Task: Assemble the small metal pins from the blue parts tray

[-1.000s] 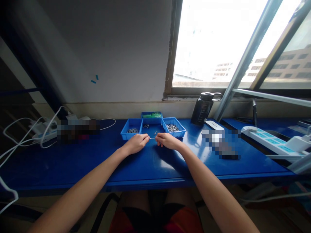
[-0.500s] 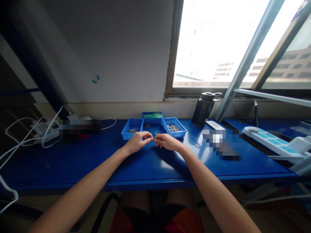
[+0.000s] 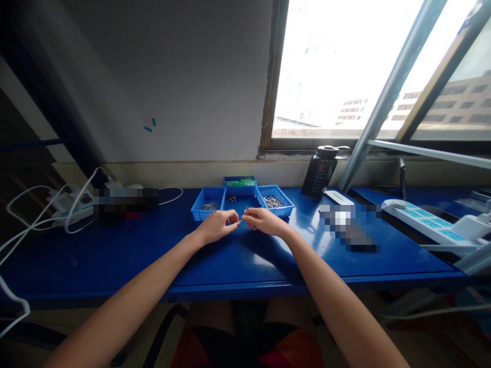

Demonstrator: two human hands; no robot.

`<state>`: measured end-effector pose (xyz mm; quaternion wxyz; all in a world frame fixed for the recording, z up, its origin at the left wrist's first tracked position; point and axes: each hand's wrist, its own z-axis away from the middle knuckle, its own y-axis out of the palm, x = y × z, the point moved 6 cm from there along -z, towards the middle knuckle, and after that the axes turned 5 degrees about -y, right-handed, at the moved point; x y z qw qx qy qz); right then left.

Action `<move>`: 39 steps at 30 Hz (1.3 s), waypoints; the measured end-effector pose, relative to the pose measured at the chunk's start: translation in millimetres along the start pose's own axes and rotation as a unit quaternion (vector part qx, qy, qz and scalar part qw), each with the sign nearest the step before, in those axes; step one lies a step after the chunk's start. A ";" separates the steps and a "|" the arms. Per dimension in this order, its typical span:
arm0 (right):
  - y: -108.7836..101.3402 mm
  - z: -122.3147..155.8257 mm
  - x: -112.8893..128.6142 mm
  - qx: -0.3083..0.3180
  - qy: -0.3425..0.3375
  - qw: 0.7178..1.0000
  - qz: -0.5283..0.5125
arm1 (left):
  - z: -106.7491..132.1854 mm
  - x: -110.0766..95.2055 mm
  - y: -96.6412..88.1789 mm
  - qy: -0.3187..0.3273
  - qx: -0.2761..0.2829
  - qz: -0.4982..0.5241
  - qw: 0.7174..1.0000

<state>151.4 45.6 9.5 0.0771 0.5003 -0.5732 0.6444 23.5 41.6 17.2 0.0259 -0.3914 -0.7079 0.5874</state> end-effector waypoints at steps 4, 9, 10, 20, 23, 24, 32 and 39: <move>7.5 0.6 1.1 0.026 -0.007 1.000 0.007 | -0.6 -0.2 2.2 0.002 0.008 -0.014 1.000; 5.3 -0.8 -2.4 0.014 -0.010 1.000 0.021 | -1.1 1.7 2.6 -0.006 0.013 -0.012 1.000; 3.3 -1.0 -3.7 0.009 -0.008 1.000 0.024 | -1.3 2.7 2.2 -0.011 0.011 -0.013 1.000; -6.9 -0.2 -10.7 -0.014 0.007 0.998 0.057 | -1.1 1.6 -3.4 -0.018 0.005 -0.023 1.000; -7.3 -0.1 -10.8 -0.015 0.008 0.998 0.065 | -0.3 -0.2 -5.4 -0.017 -0.001 -0.022 1.000; -7.5 0.0 -10.6 -0.016 0.007 0.998 0.066 | -0.1 -0.7 -6.0 -0.017 -0.004 -0.020 1.000; 2.0 1.2 -5.1 0.020 0.001 0.998 0.061 | 0.9 -11.6 -6.4 0.033 -0.018 -0.002 0.999; 2.7 0.8 -3.6 0.017 -0.008 0.996 0.084 | 1.1 -13.9 -5.9 0.044 -0.030 -0.020 0.998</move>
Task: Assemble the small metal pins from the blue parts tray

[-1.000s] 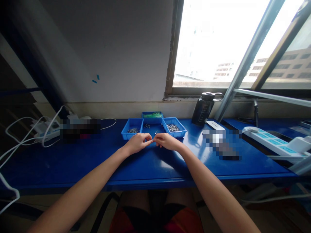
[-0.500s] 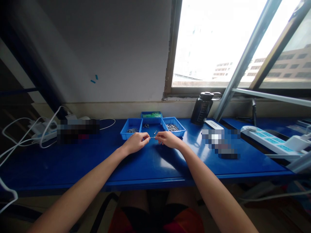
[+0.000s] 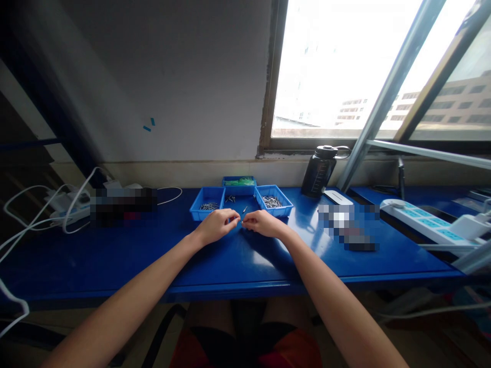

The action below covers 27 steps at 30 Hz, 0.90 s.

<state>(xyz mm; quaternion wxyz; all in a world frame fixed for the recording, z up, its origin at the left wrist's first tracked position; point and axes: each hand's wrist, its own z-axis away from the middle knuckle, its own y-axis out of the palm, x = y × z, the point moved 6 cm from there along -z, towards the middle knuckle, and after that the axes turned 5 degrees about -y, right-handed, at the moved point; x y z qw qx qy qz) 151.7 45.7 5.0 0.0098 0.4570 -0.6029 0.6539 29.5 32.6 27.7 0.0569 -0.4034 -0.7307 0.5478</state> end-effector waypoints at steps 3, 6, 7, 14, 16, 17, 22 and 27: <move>-5.6 -0.1 -3.7 -0.025 0.010 1.000 0.010 | 0.0 6.6 0.2 -0.031 -0.001 -0.006 1.000; -14.1 0.1 -4.5 -0.065 0.006 0.997 0.035 | 0.2 14.4 3.2 -0.065 0.013 -0.014 0.998; -16.4 0.2 -3.8 -0.076 0.002 0.996 0.040 | 0.3 16.4 4.8 -0.073 0.019 -0.016 0.997; -15.7 0.9 16.9 -0.111 -0.058 0.992 0.032 | 0.5 20.1 16.3 -0.082 0.063 -0.008 0.995; -12.3 1.3 23.7 -0.105 -0.073 0.991 0.036 | 0.8 19.5 17.3 -0.081 0.067 -0.002 0.994; -10.6 1.3 25.9 -0.101 -0.077 0.991 0.038 | 1.0 19.2 17.4 -0.082 0.069 0.000 0.994; -9.4 0.2 24.9 -0.109 -0.080 0.989 0.054 | 1.4 18.5 17.1 -0.082 0.070 -0.003 0.994; -18.1 -0.7 10.9 -0.137 -0.054 0.986 0.077 | 0.2 19.1 12.4 -0.076 0.052 -0.010 0.996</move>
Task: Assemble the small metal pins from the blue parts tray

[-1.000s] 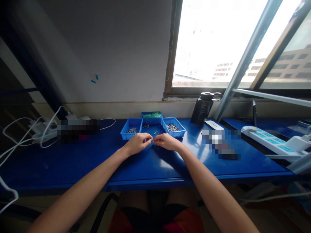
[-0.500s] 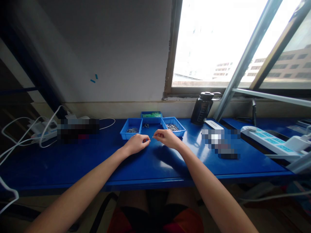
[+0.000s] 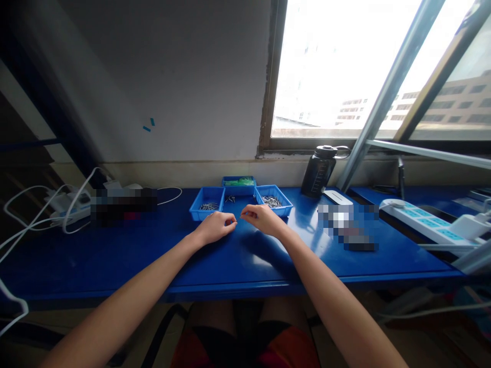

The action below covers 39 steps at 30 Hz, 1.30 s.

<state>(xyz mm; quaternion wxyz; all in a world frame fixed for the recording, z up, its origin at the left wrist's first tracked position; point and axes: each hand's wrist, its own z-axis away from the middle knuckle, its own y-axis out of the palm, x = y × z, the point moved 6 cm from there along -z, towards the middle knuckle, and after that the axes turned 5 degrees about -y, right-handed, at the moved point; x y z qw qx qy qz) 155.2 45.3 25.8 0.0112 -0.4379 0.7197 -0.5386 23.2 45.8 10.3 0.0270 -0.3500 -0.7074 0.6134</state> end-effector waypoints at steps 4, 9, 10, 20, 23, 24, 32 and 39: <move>-0.8 1.2 -10.7 0.016 0.028 0.999 0.025 | 0.7 -1.7 -8.6 -0.009 -0.032 0.008 0.999; 13.7 3.2 -12.2 0.069 0.024 0.997 0.005 | 2.2 -10.5 -12.6 0.015 -0.050 0.032 0.998; 16.6 3.3 -11.9 0.072 0.023 0.997 0.003 | 2.4 -11.9 -12.2 0.022 -0.049 0.033 0.998; 22.2 3.6 -8.9 0.079 0.006 0.997 0.000 | 2.9 -14.6 -11.0 0.047 -0.048 0.007 0.998; 20.3 3.5 -10.9 0.084 0.013 0.996 -0.009 | 2.8 -13.7 -12.6 0.048 -0.056 0.005 0.997; 19.5 3.5 -11.7 0.083 0.017 0.996 -0.010 | 2.6 -12.9 -12.9 0.047 -0.057 0.004 0.997; 1.9 2.1 -7.4 0.005 0.017 0.999 -0.032 | 0.0 -2.1 -11.2 -0.005 -0.048 -0.017 0.999; 3.7 2.0 12.0 -0.016 -0.037 0.997 -0.070 | -0.5 0.2 -2.2 -0.015 -0.012 -0.026 0.999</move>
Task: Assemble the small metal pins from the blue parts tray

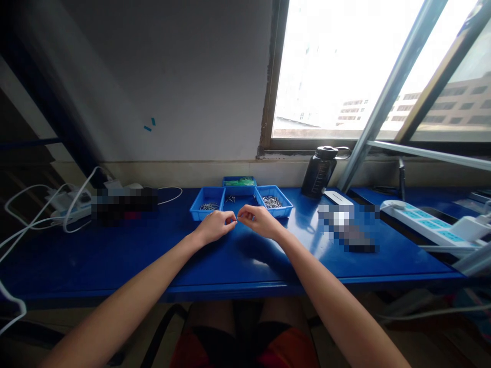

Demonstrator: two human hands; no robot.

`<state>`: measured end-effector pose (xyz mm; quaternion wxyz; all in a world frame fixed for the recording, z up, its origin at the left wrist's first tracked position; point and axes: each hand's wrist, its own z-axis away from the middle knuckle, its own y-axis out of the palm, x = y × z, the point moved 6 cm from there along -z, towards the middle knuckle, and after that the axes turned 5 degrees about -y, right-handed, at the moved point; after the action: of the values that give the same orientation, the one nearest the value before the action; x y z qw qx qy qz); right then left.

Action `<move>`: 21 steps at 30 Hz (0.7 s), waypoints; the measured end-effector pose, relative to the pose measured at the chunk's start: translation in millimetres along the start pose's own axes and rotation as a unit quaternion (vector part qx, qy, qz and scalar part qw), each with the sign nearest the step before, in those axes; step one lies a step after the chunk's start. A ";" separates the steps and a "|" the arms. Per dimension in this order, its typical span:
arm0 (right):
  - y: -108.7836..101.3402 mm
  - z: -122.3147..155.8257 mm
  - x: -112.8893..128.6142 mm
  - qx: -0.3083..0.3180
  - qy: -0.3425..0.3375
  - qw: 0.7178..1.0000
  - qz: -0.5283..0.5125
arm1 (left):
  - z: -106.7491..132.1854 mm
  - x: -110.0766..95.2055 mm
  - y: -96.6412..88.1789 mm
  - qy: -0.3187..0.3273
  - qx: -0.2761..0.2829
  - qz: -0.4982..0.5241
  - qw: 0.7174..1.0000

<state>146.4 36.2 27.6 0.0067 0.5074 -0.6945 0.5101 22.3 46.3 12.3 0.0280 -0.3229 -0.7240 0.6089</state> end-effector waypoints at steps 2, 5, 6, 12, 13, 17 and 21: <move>1.2 -0.2 1.9 0.002 -0.010 1.000 0.013 | -0.3 0.5 1.3 -0.001 0.003 0.001 1.000; -1.9 -0.5 -1.0 -0.007 -0.011 0.999 0.049 | -0.7 1.4 0.9 0.000 0.001 0.005 1.000; -3.6 -0.5 -3.3 -0.009 -0.006 0.998 0.062 | -0.7 2.1 0.5 0.000 -0.001 0.006 1.000; 0.3 2.4 -21.7 0.048 0.054 0.993 0.096 | -0.4 3.5 -4.5 0.002 -0.034 0.015 0.999; 3.3 3.1 -23.7 0.062 0.058 0.992 0.094 | -0.4 2.3 -4.9 0.011 -0.039 0.018 0.999; 13.4 4.9 -27.1 0.090 0.056 0.991 0.087 | -0.2 -5.3 -3.8 0.058 -0.038 0.036 0.997; 16.4 5.5 -28.6 0.094 0.060 0.991 0.072 | 0.2 -9.7 -4.3 0.080 -0.041 0.046 0.995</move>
<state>151.5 51.7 -1.7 -0.0361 0.4231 -0.6766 0.6017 28.0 41.1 19.6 0.0448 -0.4044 -0.7281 0.5516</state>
